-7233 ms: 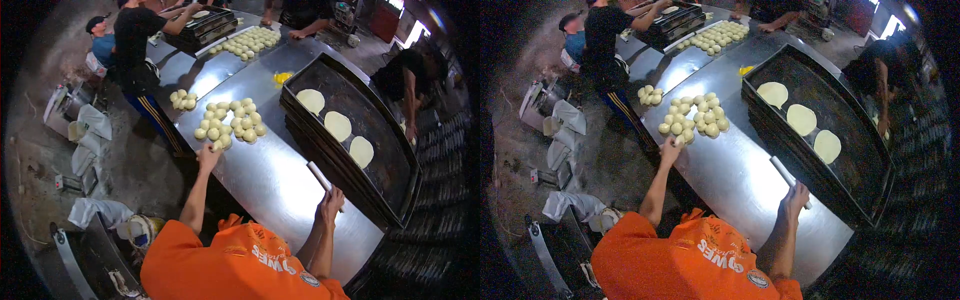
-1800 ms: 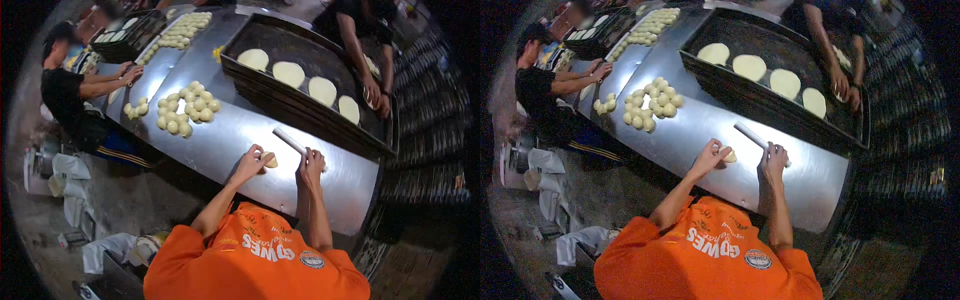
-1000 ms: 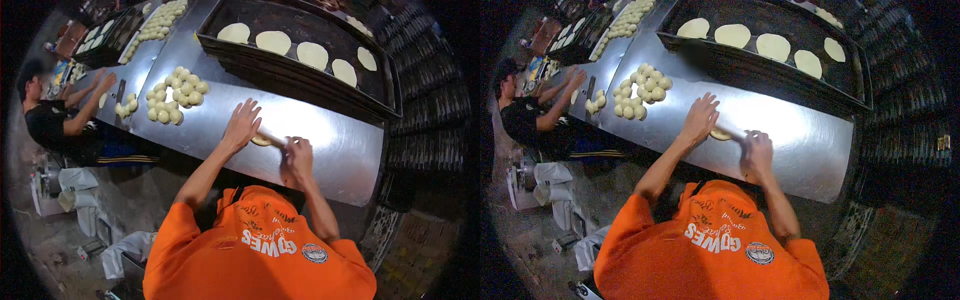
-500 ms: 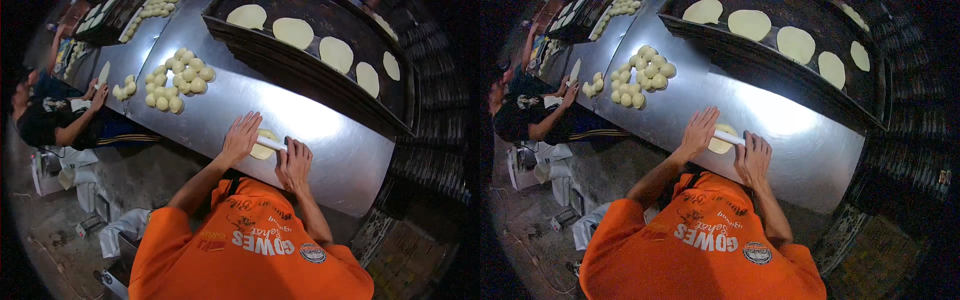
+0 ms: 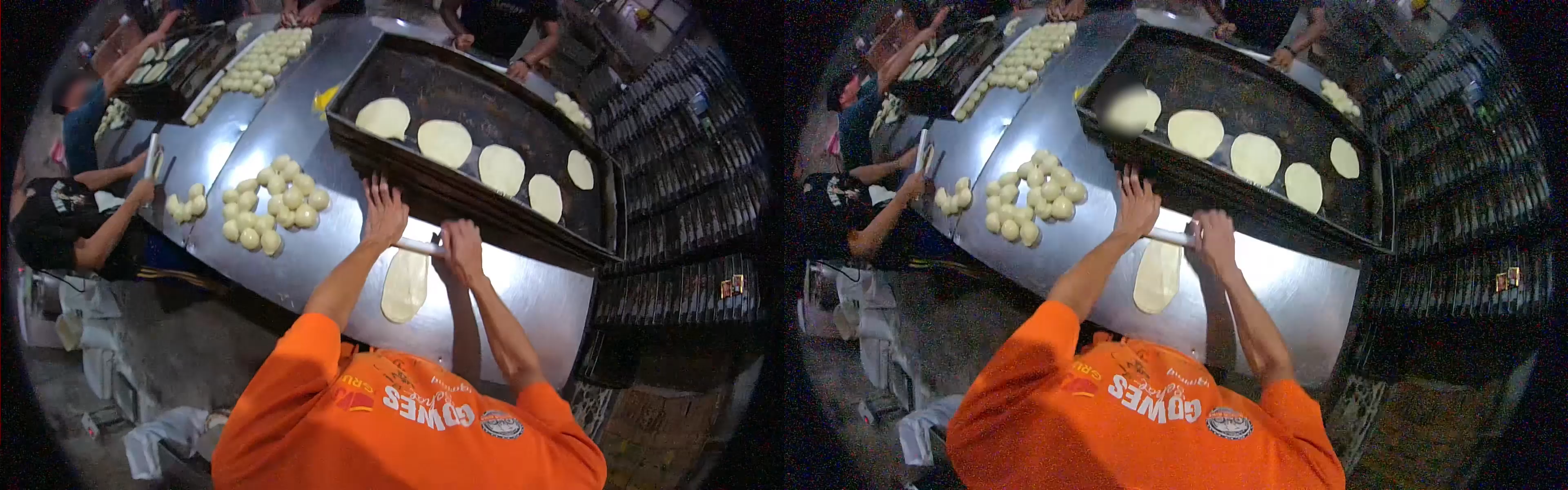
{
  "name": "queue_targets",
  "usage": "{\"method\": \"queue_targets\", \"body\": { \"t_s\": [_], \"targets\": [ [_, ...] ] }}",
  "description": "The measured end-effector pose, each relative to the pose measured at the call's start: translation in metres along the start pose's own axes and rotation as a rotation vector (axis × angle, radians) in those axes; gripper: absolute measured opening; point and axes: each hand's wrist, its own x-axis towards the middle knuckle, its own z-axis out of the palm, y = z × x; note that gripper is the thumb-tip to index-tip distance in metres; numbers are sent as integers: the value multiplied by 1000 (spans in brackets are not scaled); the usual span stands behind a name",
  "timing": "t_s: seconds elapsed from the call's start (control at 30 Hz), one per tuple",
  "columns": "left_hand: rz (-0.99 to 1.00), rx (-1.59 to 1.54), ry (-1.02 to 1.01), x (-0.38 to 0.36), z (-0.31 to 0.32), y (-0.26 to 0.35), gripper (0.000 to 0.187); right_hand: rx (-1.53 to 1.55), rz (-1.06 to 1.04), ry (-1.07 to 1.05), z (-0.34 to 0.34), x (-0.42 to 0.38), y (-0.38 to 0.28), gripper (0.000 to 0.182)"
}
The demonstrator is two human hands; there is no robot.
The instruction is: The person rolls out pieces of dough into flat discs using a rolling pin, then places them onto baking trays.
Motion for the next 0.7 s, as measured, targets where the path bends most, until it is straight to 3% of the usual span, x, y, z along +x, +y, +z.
{"method": "queue_targets", "body": {
  "t_s": [0.07,0.1,0.17,0.2,0.33,0.43,0.53,0.63,0.7],
  "targets": [
    [-10,-25,17,7,4,-3,51,69,-5,-16,-10,-24,-20,30],
    [-12,-2,6,5,7,-4,52,140,146,-48,-11,-32,-24,26],
    [-67,72,-59,8,5,0,54,135,203,-105,-14,-33,-29,22],
    [-78,-13,-158,5,-13,2,54,83,185,1,-23,-37,-42,18],
    [-41,-246,-347,-98,-65,8,51,198,252,90,-23,-134,-104,24],
    [32,-171,-456,-177,-128,13,50,232,271,-23,-44,-172,-141,27],
    [-78,-223,-416,-208,-146,15,49,326,185,-164,-56,-164,-130,29],
    [-187,-388,-348,-189,-129,12,49,199,159,-92,-64,-158,-100,31],
    [-291,-393,-344,-156,-118,12,49,93,324,-92,-78,-145,-62,29]
  ]
}}
